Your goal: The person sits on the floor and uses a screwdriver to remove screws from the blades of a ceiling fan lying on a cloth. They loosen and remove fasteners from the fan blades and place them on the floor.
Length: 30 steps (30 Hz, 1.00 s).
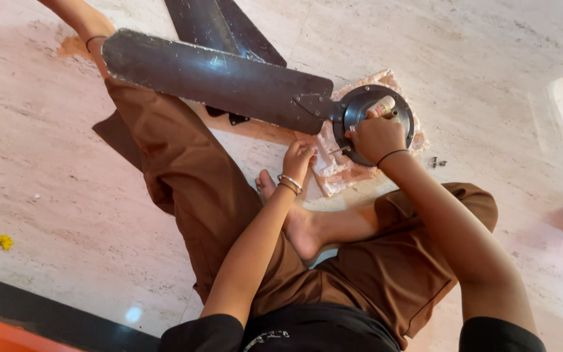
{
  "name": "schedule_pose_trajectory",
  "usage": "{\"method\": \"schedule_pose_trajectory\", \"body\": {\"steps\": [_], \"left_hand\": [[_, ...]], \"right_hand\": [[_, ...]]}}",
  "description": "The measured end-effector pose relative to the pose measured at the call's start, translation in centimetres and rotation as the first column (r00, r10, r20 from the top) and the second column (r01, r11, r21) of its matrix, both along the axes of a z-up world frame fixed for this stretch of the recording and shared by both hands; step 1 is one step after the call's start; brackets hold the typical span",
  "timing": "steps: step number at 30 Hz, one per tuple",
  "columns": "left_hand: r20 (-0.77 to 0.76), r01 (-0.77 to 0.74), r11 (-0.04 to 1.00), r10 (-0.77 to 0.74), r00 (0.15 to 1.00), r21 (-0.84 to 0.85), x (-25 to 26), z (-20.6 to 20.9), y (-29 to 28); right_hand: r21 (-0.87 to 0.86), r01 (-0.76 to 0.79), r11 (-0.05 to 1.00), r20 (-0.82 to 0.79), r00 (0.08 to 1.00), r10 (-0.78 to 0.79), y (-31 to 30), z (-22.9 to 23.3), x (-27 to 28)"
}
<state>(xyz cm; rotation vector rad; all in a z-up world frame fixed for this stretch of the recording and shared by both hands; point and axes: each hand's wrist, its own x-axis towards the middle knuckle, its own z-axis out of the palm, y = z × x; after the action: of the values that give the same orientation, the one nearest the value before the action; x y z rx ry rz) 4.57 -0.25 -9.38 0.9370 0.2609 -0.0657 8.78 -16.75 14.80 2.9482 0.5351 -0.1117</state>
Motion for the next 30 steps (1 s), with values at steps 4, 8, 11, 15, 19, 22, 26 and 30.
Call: {"method": "schedule_pose_trajectory", "body": {"steps": [4,8,11,15,19,22,26,30], "left_hand": [[-0.025,0.070,0.955,-0.066,0.997,0.288,-1.1,2.7,-0.8],[-0.047,0.105,0.908,-0.094,0.995,0.406,-2.0,4.8,-0.1],[-0.061,0.123,0.937,-0.109,0.992,0.328,-1.7,5.0,0.0],[-0.048,0.136,0.914,-0.128,0.991,0.382,-1.7,4.0,-0.3],[-0.040,0.152,0.887,-0.150,0.988,0.436,-2.0,3.6,-0.4],[-0.054,0.155,0.864,-0.148,0.988,0.479,-1.9,3.8,-0.4],[-0.061,0.150,0.870,-0.138,0.989,0.469,-2.1,3.8,-0.4],[-0.067,0.149,0.887,-0.133,0.989,0.438,-2.0,3.7,-0.5]], "right_hand": [[0.435,-0.017,0.900,-0.006,1.000,0.022,-1.6,2.3,-1.5],[0.648,-0.038,0.761,0.094,0.995,-0.030,-1.4,3.9,-2.6],[0.710,-0.099,0.698,0.200,0.978,-0.065,-1.3,4.6,-2.4],[0.751,-0.152,0.643,0.297,0.947,-0.123,-1.4,4.4,-1.0],[0.776,-0.048,0.628,0.236,0.947,-0.219,-1.3,3.3,0.4],[0.783,0.019,0.622,0.182,0.949,-0.258,-1.5,2.7,1.2],[0.785,-0.009,0.619,0.194,0.953,-0.233,-1.6,2.1,1.4],[0.802,-0.082,0.591,0.216,0.963,-0.159,-1.5,2.5,1.3]]}}
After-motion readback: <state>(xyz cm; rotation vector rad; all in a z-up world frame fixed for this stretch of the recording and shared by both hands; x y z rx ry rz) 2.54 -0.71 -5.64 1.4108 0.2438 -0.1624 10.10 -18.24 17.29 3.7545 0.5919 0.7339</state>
